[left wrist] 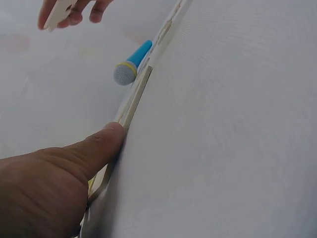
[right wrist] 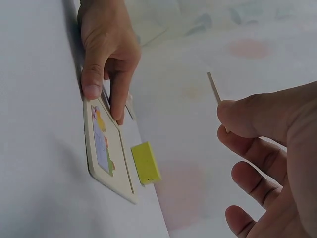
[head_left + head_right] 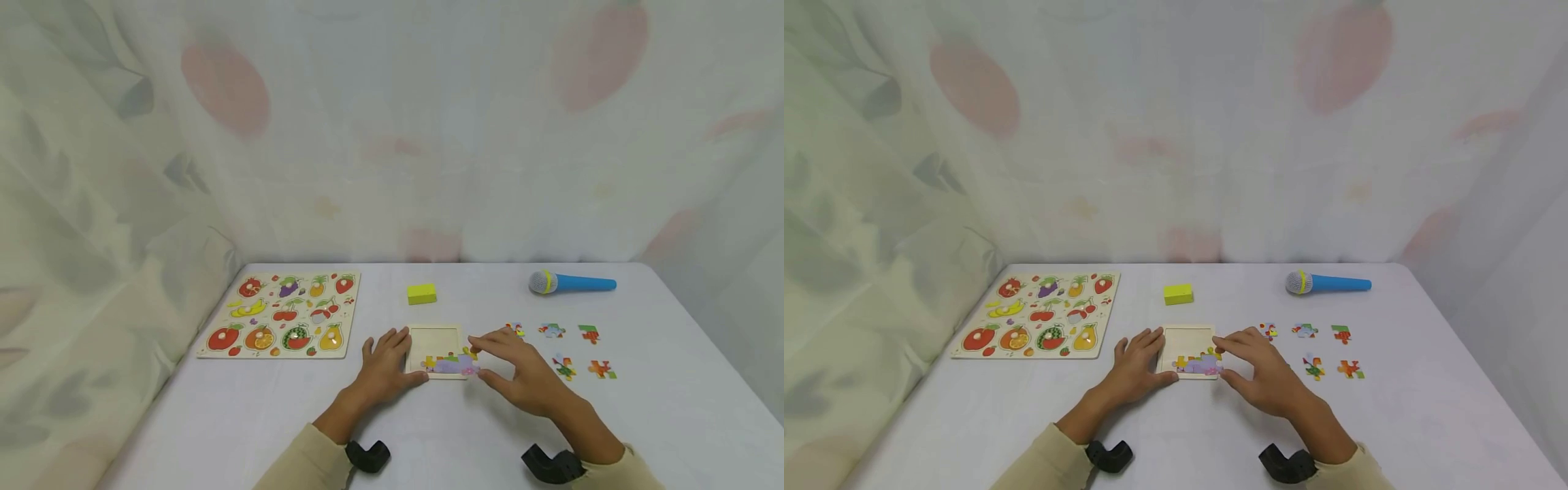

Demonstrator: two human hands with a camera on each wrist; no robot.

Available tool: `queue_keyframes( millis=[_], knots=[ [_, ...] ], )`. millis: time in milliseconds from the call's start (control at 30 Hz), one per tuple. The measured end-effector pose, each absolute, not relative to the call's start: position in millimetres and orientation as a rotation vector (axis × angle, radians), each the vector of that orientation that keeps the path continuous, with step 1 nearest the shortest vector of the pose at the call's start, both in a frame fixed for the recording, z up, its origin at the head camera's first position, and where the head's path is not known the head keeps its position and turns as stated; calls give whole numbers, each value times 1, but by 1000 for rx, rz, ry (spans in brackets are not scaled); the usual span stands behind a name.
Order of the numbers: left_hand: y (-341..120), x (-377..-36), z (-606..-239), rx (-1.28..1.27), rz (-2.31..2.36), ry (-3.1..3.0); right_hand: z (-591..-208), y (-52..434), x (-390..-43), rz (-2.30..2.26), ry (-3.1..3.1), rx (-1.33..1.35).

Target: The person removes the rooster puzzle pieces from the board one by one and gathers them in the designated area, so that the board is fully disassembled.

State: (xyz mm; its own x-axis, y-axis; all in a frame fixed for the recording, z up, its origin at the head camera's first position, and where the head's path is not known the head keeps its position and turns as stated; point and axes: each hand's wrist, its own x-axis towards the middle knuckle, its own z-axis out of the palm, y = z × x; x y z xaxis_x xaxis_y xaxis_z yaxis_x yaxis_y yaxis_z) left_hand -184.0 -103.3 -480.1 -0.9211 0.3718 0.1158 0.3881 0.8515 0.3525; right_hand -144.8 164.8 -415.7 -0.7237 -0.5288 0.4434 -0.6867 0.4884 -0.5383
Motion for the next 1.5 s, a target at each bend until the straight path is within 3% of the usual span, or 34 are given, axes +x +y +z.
queue_keyframes(
  millis=[467, 867, 1500],
  knots=[
    [-102, -184, -481, -611, -580, -2997, -404, 204, -103, 1136, -2336, 1014],
    [-102, -185, -480, -620, -581, -2991, -446, 253, -98, 1040, -2414, 960],
    [-103, -181, -475, -616, -589, -3004, -476, 266, -101, 1062, -2483, 979]
  ],
)
